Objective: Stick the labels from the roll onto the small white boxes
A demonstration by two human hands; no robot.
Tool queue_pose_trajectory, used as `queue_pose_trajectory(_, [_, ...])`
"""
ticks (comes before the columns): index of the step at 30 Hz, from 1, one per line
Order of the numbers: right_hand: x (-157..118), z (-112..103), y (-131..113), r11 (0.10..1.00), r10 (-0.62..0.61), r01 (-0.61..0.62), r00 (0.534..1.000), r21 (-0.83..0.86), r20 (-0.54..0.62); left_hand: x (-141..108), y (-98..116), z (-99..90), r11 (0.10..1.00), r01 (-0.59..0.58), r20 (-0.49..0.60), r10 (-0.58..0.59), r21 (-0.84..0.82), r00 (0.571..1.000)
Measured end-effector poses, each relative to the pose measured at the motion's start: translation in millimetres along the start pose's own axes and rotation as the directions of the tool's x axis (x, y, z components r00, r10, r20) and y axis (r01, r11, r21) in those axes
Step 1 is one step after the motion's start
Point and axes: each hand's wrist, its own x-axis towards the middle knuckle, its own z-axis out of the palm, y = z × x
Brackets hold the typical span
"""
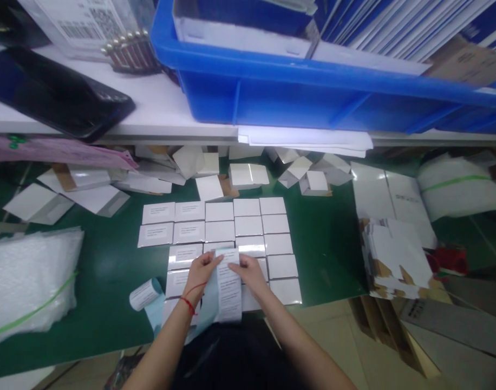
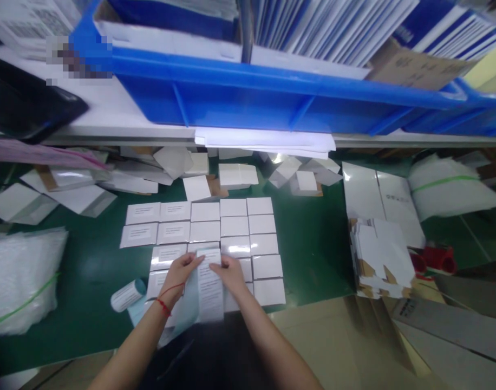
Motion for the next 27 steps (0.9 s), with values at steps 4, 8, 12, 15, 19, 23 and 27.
queue_pose_trajectory(4, [34, 9, -24, 0.997, -0.059, 0.059, 0.998, 0.057, -0.006, 15, 14, 3.5, 0.996, -0.013, -0.021, 0.011, -0.091, 1.000])
queue_pose_trajectory(8, [58, 20, -28, 0.990, -0.037, 0.050, 0.995, 0.134, -0.096, 33, 24, -4.2, 0.994, 0.018, 0.001, -0.018, -0.104, 1.000])
queue_pose_trajectory(12, [73, 27, -23, 0.993, -0.039, 0.058, 0.985, 0.106, -0.171, 47, 28, -6.2, 0.988, 0.032, 0.069, -0.022, -0.150, 0.997])
queue_pose_trajectory(15, [82, 30, -20, 0.994, -0.020, 0.038, 0.985, 0.103, -0.170, 57, 27, -6.2, 0.984, 0.025, 0.079, -0.011, -0.175, 0.997])
queue_pose_trajectory(19, [93, 31, -15, 0.996, 0.038, -0.022, 0.982, 0.092, -0.185, 70, 28, -9.7, 0.994, -0.019, 0.005, 0.020, -0.104, 1.000])
queue_pose_trajectory(23, [100, 29, -7, 1.000, -0.019, 0.013, 0.955, -0.022, -0.298, 79, 26, -12.3, 0.999, -0.046, -0.029, 0.046, -0.003, 0.999])
queue_pose_trajectory(27, [101, 30, 1, 0.992, -0.061, 0.015, 0.925, -0.122, -0.375, 84, 19, -11.9, 0.989, -0.085, -0.086, 0.095, 0.119, 0.992])
